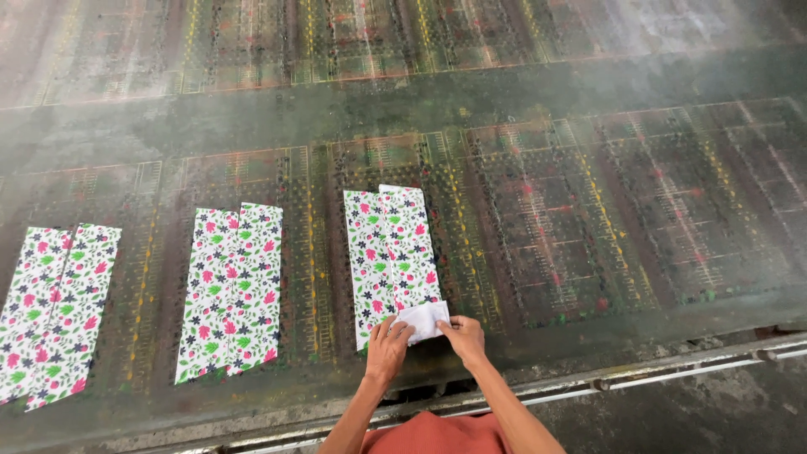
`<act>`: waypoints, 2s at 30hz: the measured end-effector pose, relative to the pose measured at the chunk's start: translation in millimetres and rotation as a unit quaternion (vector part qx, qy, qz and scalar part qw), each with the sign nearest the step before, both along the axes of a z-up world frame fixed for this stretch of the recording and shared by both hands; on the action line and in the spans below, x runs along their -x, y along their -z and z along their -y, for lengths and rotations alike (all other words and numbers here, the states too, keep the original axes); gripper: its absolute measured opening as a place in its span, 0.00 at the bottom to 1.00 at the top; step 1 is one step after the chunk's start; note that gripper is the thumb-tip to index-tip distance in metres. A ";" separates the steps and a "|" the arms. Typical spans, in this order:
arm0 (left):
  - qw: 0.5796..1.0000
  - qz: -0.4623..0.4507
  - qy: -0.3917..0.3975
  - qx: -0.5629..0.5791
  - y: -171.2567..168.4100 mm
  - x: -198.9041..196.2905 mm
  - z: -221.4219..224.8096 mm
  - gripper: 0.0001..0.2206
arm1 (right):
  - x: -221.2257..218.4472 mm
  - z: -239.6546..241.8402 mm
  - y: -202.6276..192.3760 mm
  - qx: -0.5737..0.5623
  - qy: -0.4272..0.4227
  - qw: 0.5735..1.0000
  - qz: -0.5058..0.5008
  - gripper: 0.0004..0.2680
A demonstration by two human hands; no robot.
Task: Folding small printed fabric strips on a production table
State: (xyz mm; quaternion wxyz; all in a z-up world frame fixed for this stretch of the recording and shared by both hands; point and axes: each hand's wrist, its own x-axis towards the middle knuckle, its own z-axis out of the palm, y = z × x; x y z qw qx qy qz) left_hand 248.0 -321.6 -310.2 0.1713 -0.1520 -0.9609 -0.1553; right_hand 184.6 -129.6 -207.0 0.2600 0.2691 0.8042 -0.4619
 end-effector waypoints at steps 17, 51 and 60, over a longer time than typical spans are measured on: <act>0.993 0.094 -0.056 -0.041 -14.8 -10.4 -15.6 0.27 | 6.2 14.3 -22.8 0.103 0.000 0.994 0.028 0.07; 0.961 -0.149 -0.067 -0.224 -284.1 133.6 123.0 0.19 | 108.9 117.7 -211.1 0.386 0.033 0.902 -0.191 0.06; 0.965 -0.196 -0.072 -0.158 -237.5 141.3 139.0 0.18 | 91.1 143.8 -207.0 0.347 0.048 0.917 -0.190 0.07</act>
